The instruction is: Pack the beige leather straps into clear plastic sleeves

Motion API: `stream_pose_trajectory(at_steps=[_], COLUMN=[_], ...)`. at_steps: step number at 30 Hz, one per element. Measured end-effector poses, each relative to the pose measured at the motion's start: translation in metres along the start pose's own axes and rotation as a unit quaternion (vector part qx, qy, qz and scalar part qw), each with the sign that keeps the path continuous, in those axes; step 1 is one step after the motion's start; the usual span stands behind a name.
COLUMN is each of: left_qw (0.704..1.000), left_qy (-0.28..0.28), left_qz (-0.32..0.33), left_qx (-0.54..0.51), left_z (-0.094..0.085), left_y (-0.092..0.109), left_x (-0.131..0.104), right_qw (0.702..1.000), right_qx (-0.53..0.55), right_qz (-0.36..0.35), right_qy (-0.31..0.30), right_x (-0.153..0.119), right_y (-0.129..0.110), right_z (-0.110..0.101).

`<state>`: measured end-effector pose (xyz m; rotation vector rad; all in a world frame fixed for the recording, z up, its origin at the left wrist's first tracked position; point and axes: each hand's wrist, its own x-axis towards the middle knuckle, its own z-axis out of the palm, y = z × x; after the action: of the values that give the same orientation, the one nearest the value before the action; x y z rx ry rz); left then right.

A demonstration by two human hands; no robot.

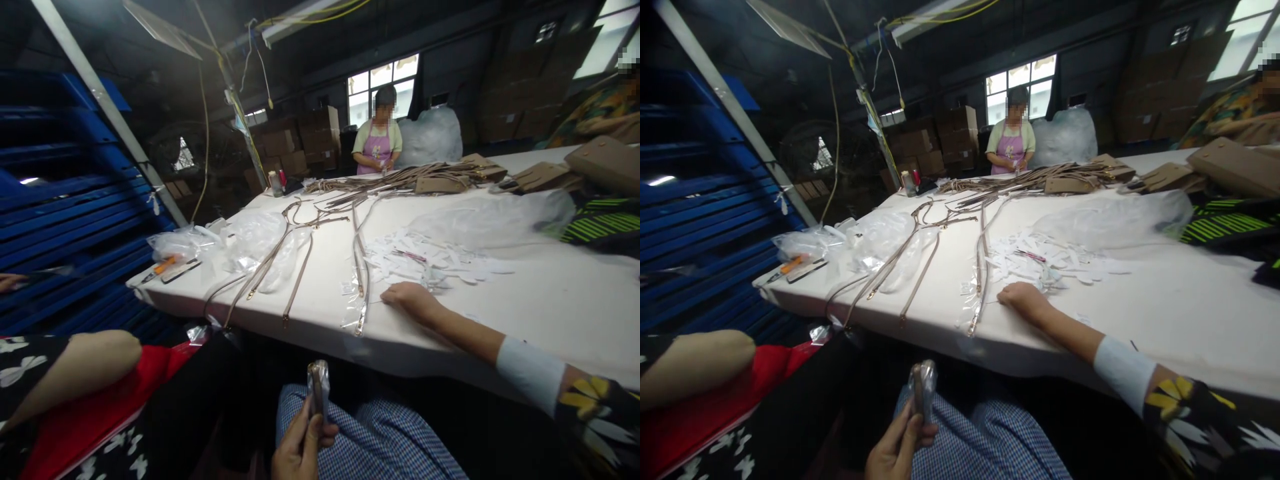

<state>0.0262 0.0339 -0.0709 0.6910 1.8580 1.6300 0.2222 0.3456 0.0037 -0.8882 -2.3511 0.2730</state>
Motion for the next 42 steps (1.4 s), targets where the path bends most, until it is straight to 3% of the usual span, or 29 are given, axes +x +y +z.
stream_pose_trajectory(at_steps=[4, 9, 12, 14, 17, 19, 21, 23, 28, 33, 37, 40, 42], left_qw=[1.000, 0.995, 0.989, 0.984, 0.976, 0.973, 0.974, 0.976, 0.983, 0.982, 0.974, 0.957, 0.945], left_qy=[-0.002, -0.011, -0.047, -0.081, -0.113, -0.122, -0.124, -0.125, -0.141, -0.161, -0.169, -0.181, -0.196], left_qz=[-0.008, -0.039, -0.051, -0.047, -0.037, -0.028, -0.015, -0.001, 0.049, 0.097, 0.151, 0.225, 0.260], left_qx=[-0.030, -0.094, -0.128, -0.150, -0.185, -0.193, -0.190, -0.177, -0.110, -0.033, -0.003, 0.004, -0.005], left_z=[0.001, 0.004, 0.007, 0.011, 0.017, 0.020, 0.023, 0.027, 0.037, 0.044, 0.061, 0.097, 0.129], left_y=[0.010, 0.042, 0.068, 0.083, 0.098, 0.103, 0.106, 0.109, 0.114, 0.112, 0.124, 0.147, 0.163], left_x=[0.000, 0.009, 0.018, 0.024, 0.033, 0.038, 0.041, 0.041, 0.032, 0.028, 0.056, 0.097, 0.127], right_qw=[1.000, 0.988, 0.978, 0.968, 0.954, 0.952, 0.951, 0.953, 0.958, 0.937, 0.947, 0.952, 0.955], right_qx=[0.006, 0.024, 0.089, 0.178, 0.274, 0.263, 0.244, 0.239, 0.254, 0.337, 0.314, 0.285, 0.271], right_qz=[-0.016, 0.070, 0.099, 0.114, 0.124, 0.105, 0.084, 0.064, 0.052, 0.071, 0.063, 0.061, 0.062], right_qy=[0.006, 0.139, 0.163, 0.137, -0.004, -0.114, -0.171, -0.176, -0.119, -0.055, 0.031, 0.091, 0.100], right_x=[0.002, 0.023, 0.031, 0.026, 0.004, -0.016, -0.034, -0.046, -0.053, -0.054, -0.033, 0.007, 0.037], right_y=[0.009, 0.014, -0.001, -0.022, -0.064, -0.090, -0.109, -0.119, -0.128, -0.142, -0.130, -0.094, -0.064], right_z=[-0.010, -0.032, -0.044, -0.049, -0.048, -0.043, -0.035, -0.024, 0.000, 0.016, 0.019, 0.006, -0.010])
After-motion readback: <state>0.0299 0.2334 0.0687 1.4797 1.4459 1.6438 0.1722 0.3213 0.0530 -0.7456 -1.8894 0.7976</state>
